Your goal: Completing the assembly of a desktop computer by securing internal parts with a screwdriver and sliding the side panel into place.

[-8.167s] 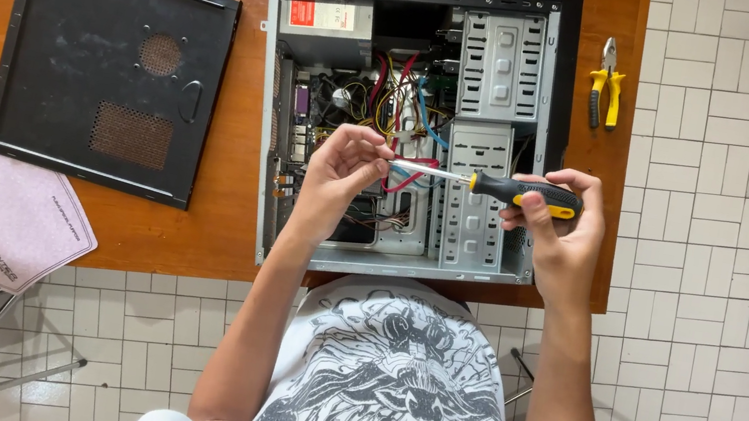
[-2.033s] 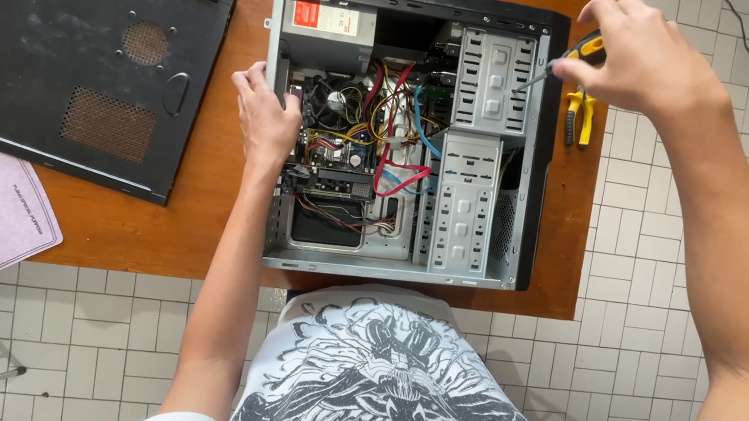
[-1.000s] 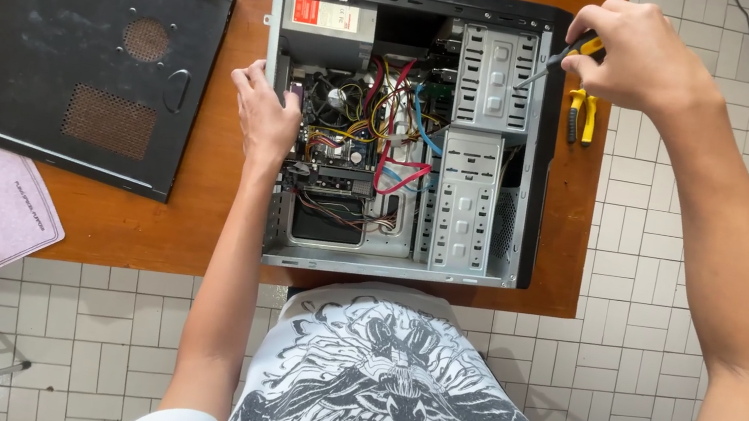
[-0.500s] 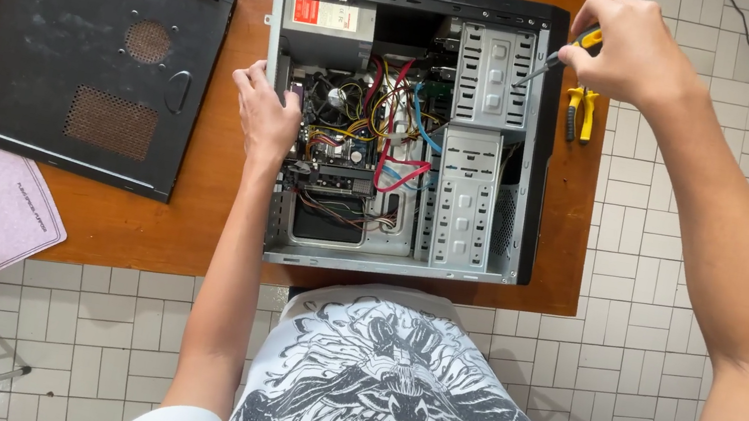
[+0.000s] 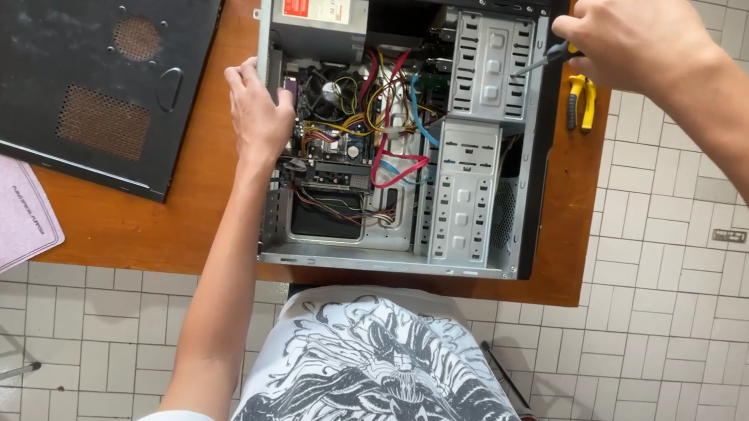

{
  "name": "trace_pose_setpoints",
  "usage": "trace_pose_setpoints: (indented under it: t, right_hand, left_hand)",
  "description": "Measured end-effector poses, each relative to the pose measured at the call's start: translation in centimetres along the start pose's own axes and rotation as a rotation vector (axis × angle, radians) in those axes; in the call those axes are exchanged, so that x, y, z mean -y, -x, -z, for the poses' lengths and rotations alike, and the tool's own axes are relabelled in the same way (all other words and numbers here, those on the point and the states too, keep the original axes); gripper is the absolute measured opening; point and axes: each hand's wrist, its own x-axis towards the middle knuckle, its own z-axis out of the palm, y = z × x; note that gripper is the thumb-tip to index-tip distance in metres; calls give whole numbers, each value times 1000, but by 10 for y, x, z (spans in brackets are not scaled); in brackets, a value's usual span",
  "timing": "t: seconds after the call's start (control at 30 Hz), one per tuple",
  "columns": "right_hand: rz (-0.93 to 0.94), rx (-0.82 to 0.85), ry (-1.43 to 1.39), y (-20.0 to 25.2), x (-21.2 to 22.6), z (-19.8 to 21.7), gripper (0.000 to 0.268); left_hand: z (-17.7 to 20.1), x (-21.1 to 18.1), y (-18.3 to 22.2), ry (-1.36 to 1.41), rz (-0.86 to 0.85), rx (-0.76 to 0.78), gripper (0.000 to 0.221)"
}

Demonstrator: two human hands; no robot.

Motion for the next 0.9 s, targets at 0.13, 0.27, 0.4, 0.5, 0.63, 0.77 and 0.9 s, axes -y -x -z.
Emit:
trace_pose_setpoints:
  t: [0.13,0.27,0.4,0.5,0.63,0.77,0.9]
  right_hand:
    - [51,10,-28,-6,-4,4,23]
    - [-32,169,-200,-11,-5,11,31]
    - [-118,198,-306,-19,-4,3,26]
    - [-169,189,-370,-17,-2,7,27]
    - [-215,173,-440,-15,3,9,29]
    - [-281,162,-511,-16,6,5,25]
    - [-323,154,-526,-15,11,5,34]
  left_hand:
    - [3,-6,1,8,34,23,49]
    - [3,-6,-2,-6,24,16,50]
    - [5,-12,-2,-32,43,19,51]
    - [8,-18,-1,-47,55,32,54]
    - [9,-19,1,-54,54,37,53]
    - [9,-16,1,-44,38,28,54]
    - [8,-11,2,-33,31,29,52]
